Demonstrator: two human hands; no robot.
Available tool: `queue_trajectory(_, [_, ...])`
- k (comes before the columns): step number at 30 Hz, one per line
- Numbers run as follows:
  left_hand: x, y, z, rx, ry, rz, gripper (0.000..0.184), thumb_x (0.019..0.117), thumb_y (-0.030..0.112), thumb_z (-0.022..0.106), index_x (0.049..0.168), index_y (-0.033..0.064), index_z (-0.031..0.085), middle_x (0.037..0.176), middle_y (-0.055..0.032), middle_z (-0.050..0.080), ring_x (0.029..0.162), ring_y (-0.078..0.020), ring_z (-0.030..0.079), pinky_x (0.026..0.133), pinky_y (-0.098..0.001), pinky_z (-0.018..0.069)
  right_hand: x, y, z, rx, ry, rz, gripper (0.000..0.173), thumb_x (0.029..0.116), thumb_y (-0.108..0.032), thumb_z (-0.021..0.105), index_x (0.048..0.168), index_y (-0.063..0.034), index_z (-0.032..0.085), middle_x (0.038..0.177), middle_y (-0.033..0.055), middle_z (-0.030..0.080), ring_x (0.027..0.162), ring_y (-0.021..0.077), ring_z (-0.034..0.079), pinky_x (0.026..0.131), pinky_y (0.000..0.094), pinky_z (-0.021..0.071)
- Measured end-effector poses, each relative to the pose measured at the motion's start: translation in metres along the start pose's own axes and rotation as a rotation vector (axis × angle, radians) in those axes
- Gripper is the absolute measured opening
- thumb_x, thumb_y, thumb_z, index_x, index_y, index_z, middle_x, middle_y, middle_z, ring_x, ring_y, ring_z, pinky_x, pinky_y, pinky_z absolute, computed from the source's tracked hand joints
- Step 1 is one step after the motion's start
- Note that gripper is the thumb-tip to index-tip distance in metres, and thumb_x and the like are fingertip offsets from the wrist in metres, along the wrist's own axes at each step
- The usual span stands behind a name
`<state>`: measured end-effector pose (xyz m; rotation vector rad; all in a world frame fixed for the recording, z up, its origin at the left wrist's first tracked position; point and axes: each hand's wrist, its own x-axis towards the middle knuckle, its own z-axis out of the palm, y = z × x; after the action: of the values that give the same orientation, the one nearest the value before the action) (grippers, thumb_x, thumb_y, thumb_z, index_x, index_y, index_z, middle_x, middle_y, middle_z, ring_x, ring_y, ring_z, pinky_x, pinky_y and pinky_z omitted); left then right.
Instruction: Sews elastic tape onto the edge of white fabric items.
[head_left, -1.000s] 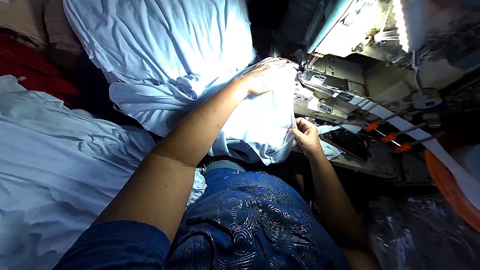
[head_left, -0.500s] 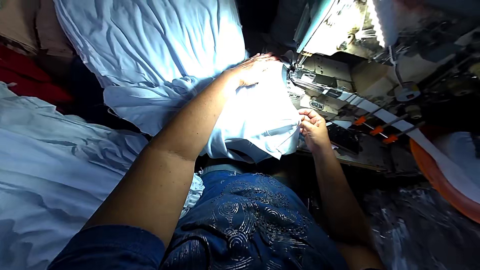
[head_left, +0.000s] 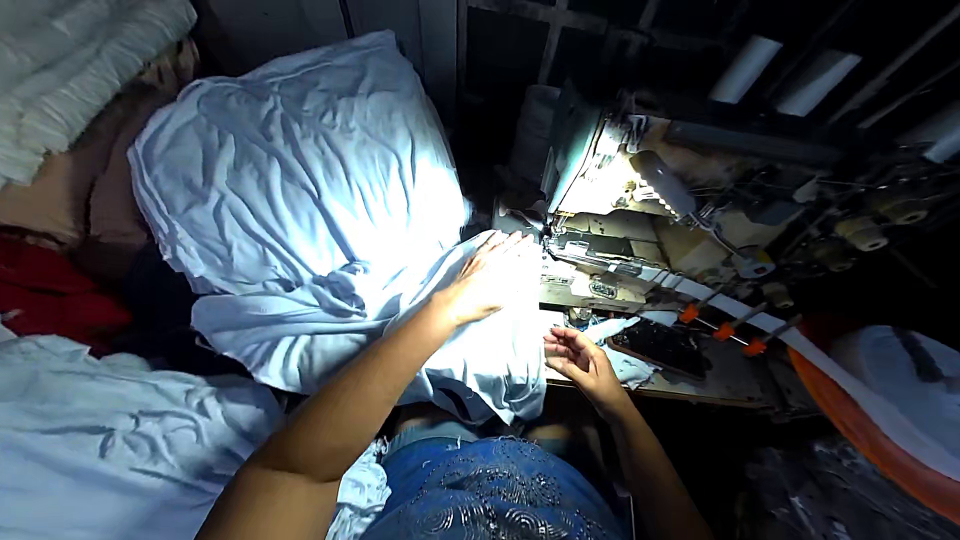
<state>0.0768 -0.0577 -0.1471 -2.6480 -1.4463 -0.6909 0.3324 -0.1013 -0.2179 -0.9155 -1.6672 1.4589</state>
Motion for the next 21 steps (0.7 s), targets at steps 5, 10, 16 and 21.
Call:
queue_trajectory(5, [-0.008, 0.018, 0.018, 0.097, 0.193, 0.063, 0.049, 0.1022, 0.032, 0.047, 0.134, -0.0008, 0.064, 0.142, -0.0193, 0.061, 0.138, -0.0347, 0.053, 0.118, -0.0489, 0.0353, 0.042, 0.007, 0.026, -0.073, 0.169, -0.141, 0.036, 0.0947, -0.004, 0.064, 0.126, 0.014, 0.058, 0.111, 0.018, 0.069, 0.095, 0.0094, 0.07, 0.086, 0.0223, 0.0572])
queue_trajectory(10, [-0.001, 0.031, 0.029, 0.177, 0.254, -0.045, 0.052, 0.103, 0.039, 0.046, 0.132, 0.0004, 0.066, 0.138, -0.018, 0.064, 0.132, -0.0357, 0.058, 0.111, -0.0522, 0.0419, 0.045, 0.012, 0.027, 0.288, 0.246, -0.126, 0.013, 0.0962, 0.005, 0.054, 0.1, 0.0009, 0.066, 0.08, -0.0035, 0.069, 0.07, -0.0005, 0.064, 0.068, 0.0175, 0.0554])
queue_trajectory(16, [0.006, 0.043, 0.043, 0.245, 0.282, -0.14, 0.054, 0.1011, 0.045, 0.051, 0.132, 0.0032, 0.067, 0.142, -0.0187, 0.061, 0.134, -0.0413, 0.055, 0.11, -0.0595, 0.039, 0.036, 0.003, 0.016, 0.423, 0.274, -0.104, 0.02, 0.0948, 0.009, 0.05, 0.1, 0.0002, 0.067, 0.085, -0.0008, 0.072, 0.076, 0.0026, 0.069, 0.073, 0.0207, 0.0587])
queue_trajectory(21, [0.016, 0.054, 0.045, 0.351, 0.186, -0.207, 0.051, 0.0985, 0.041, 0.057, 0.132, 0.0037, 0.067, 0.142, -0.018, 0.061, 0.137, -0.0437, 0.051, 0.108, -0.0661, 0.0361, 0.039, 0.001, 0.013, 0.424, 0.331, -0.134, 0.02, 0.0962, 0.009, 0.05, 0.102, 0.0016, 0.068, 0.087, 0.0008, 0.073, 0.079, 0.0038, 0.07, 0.076, 0.0214, 0.0592])
